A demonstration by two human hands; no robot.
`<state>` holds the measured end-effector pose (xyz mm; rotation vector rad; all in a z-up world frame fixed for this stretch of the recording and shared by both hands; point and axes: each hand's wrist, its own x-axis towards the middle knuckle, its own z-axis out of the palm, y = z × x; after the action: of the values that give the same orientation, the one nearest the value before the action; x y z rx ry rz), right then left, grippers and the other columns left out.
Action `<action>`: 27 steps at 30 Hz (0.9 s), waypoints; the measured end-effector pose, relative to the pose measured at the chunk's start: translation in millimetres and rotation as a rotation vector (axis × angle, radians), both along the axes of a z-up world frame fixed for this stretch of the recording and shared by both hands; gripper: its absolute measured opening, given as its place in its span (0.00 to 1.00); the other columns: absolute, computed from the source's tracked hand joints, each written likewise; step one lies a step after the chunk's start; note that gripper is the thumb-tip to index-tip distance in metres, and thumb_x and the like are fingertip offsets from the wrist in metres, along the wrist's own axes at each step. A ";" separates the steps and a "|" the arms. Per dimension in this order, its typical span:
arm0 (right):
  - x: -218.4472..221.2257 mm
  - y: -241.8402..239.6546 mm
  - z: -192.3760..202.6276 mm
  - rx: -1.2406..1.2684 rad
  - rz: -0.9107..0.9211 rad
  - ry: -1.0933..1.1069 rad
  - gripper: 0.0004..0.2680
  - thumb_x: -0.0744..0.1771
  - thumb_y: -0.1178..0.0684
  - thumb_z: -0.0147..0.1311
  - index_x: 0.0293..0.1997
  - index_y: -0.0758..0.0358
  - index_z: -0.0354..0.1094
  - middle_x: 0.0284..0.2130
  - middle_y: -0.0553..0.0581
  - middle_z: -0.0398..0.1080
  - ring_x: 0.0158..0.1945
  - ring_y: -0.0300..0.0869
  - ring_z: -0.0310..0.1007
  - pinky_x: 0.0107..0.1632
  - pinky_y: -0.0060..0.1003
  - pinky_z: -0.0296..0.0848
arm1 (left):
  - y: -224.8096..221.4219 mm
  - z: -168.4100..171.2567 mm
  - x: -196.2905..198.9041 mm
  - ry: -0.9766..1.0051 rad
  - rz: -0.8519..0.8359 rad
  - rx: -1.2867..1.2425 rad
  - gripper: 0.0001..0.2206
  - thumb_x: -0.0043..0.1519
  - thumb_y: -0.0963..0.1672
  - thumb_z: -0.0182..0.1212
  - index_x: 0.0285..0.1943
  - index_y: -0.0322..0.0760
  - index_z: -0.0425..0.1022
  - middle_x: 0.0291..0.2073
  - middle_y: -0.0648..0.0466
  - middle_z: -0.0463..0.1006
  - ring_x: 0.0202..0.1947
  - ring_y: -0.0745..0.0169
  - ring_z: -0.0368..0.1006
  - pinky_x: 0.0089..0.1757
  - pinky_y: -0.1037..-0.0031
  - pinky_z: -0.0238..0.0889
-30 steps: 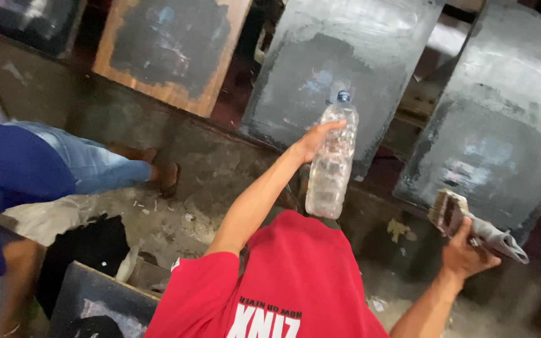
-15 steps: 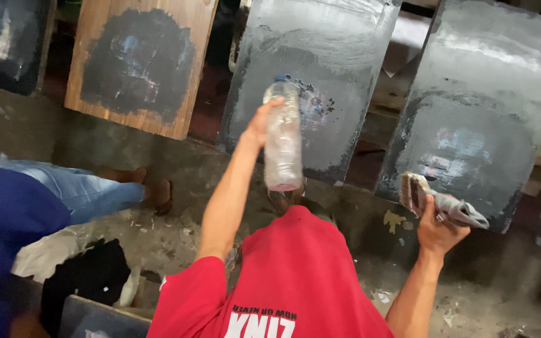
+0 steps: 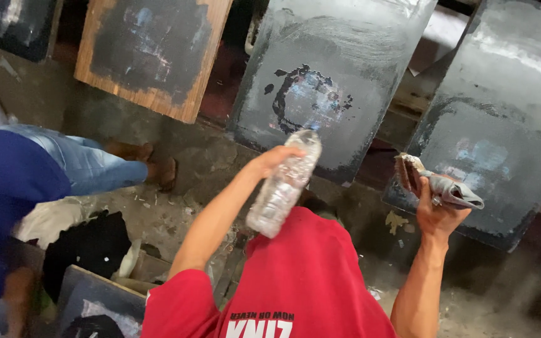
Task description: Applying liquid adhesive to a series of screen printing boards using a bottle and a brush.
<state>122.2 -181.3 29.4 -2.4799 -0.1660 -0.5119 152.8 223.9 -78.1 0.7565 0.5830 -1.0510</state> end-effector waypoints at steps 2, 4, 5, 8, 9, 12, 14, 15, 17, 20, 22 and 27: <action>-3.4 -1.2 1.0 0.032 -0.002 0.006 0.07 0.72 0.59 0.66 0.43 0.76 0.74 0.42 0.68 0.76 0.45 0.59 0.78 0.54 0.50 0.72 | -28.4 2.1 9.6 -0.068 -0.038 0.013 0.17 0.60 0.46 0.66 0.53 0.32 0.72 0.34 0.50 0.81 0.32 0.56 0.80 0.31 0.68 0.77; -4.7 -1.9 -2.8 0.088 -0.008 0.029 0.11 0.72 0.60 0.66 0.39 0.72 0.64 0.37 0.63 0.71 0.40 0.53 0.72 0.49 0.48 0.68 | -51.8 3.3 25.5 -0.117 -0.061 0.013 0.21 0.58 0.45 0.68 0.58 0.31 0.70 0.37 0.49 0.81 0.36 0.56 0.82 0.39 0.68 0.79; -4.9 2.0 1.5 0.085 -0.009 0.027 0.11 0.72 0.60 0.66 0.39 0.72 0.64 0.37 0.63 0.71 0.40 0.53 0.72 0.49 0.48 0.68 | -56.0 16.0 30.4 -0.120 -0.062 0.011 0.21 0.58 0.45 0.68 0.58 0.31 0.70 0.37 0.49 0.81 0.36 0.56 0.82 0.39 0.68 0.79; -2.0 7.2 8.1 0.044 -0.021 -0.017 0.07 0.71 0.59 0.67 0.42 0.73 0.72 0.40 0.66 0.76 0.43 0.57 0.77 0.52 0.50 0.72 | -68.9 23.7 40.1 -0.385 -0.176 0.269 0.30 0.49 0.53 0.69 0.60 0.38 0.76 0.61 0.48 0.78 0.67 0.51 0.69 0.69 0.56 0.45; 1.3 5.8 4.4 0.068 0.027 -0.104 0.11 0.69 0.61 0.70 0.34 0.69 0.67 0.31 0.62 0.71 0.35 0.57 0.73 0.48 0.45 0.71 | -71.8 4.5 39.6 -0.388 0.009 0.296 0.24 0.49 0.49 0.74 0.53 0.35 0.79 0.49 0.44 0.80 0.53 0.52 0.75 0.54 0.55 0.61; 6.8 17.7 16.4 0.143 0.039 -0.120 0.17 0.68 0.64 0.71 0.26 0.64 0.58 0.23 0.57 0.62 0.28 0.55 0.67 0.46 0.39 0.64 | -66.6 -11.5 48.6 -0.344 0.197 0.308 0.19 0.50 0.45 0.79 0.47 0.32 0.82 0.36 0.43 0.81 0.36 0.52 0.81 0.37 0.56 0.79; 3.6 24.7 21.8 0.202 0.008 -0.031 0.18 0.69 0.64 0.69 0.27 0.64 0.55 0.23 0.56 0.59 0.29 0.53 0.66 0.47 0.36 0.57 | -54.0 -7.5 41.6 -0.278 0.201 0.304 0.19 0.50 0.45 0.78 0.47 0.32 0.81 0.34 0.45 0.81 0.33 0.53 0.82 0.35 0.57 0.79; 7.0 24.5 18.7 0.206 0.033 -0.038 0.17 0.69 0.65 0.69 0.27 0.64 0.56 0.24 0.57 0.60 0.29 0.52 0.65 0.45 0.40 0.63 | -46.0 -4.5 40.0 -0.240 0.207 0.306 0.18 0.50 0.45 0.77 0.46 0.29 0.80 0.33 0.43 0.81 0.32 0.51 0.81 0.33 0.55 0.79; 13.7 28.0 17.0 0.215 0.057 -0.045 0.16 0.68 0.67 0.69 0.27 0.65 0.58 0.24 0.57 0.61 0.28 0.52 0.65 0.44 0.44 0.68 | -29.2 19.1 36.1 -0.201 0.211 0.314 0.18 0.50 0.44 0.77 0.45 0.27 0.80 0.32 0.40 0.80 0.31 0.48 0.81 0.31 0.52 0.78; 20.5 38.2 13.5 0.313 0.084 -0.007 0.17 0.68 0.68 0.68 0.29 0.65 0.56 0.26 0.55 0.61 0.32 0.46 0.65 0.45 0.43 0.67 | -5.7 50.2 26.7 -0.135 0.179 0.352 0.21 0.49 0.45 0.78 0.45 0.24 0.78 0.31 0.36 0.80 0.28 0.42 0.81 0.24 0.46 0.76; 24.7 43.1 5.3 0.347 0.080 -0.028 0.17 0.69 0.66 0.69 0.29 0.64 0.57 0.27 0.56 0.63 0.34 0.49 0.70 0.48 0.43 0.69 | 6.9 33.2 21.7 -0.173 0.184 0.418 0.19 0.48 0.45 0.78 0.43 0.27 0.80 0.31 0.40 0.79 0.30 0.46 0.81 0.28 0.52 0.78; 44.6 67.5 -31.2 0.337 0.018 -0.184 0.09 0.65 0.69 0.71 0.30 0.71 0.71 0.27 0.65 0.74 0.33 0.58 0.78 0.46 0.43 0.73 | 32.6 18.1 17.8 -0.412 0.030 0.566 0.18 0.48 0.47 0.78 0.41 0.31 0.83 0.34 0.40 0.79 0.39 0.49 0.79 0.38 0.55 0.75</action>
<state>166.8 -113.8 -1.8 -2.1019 -0.1599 -0.6989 170.6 256.5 -59.9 1.4156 0.5327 -0.6688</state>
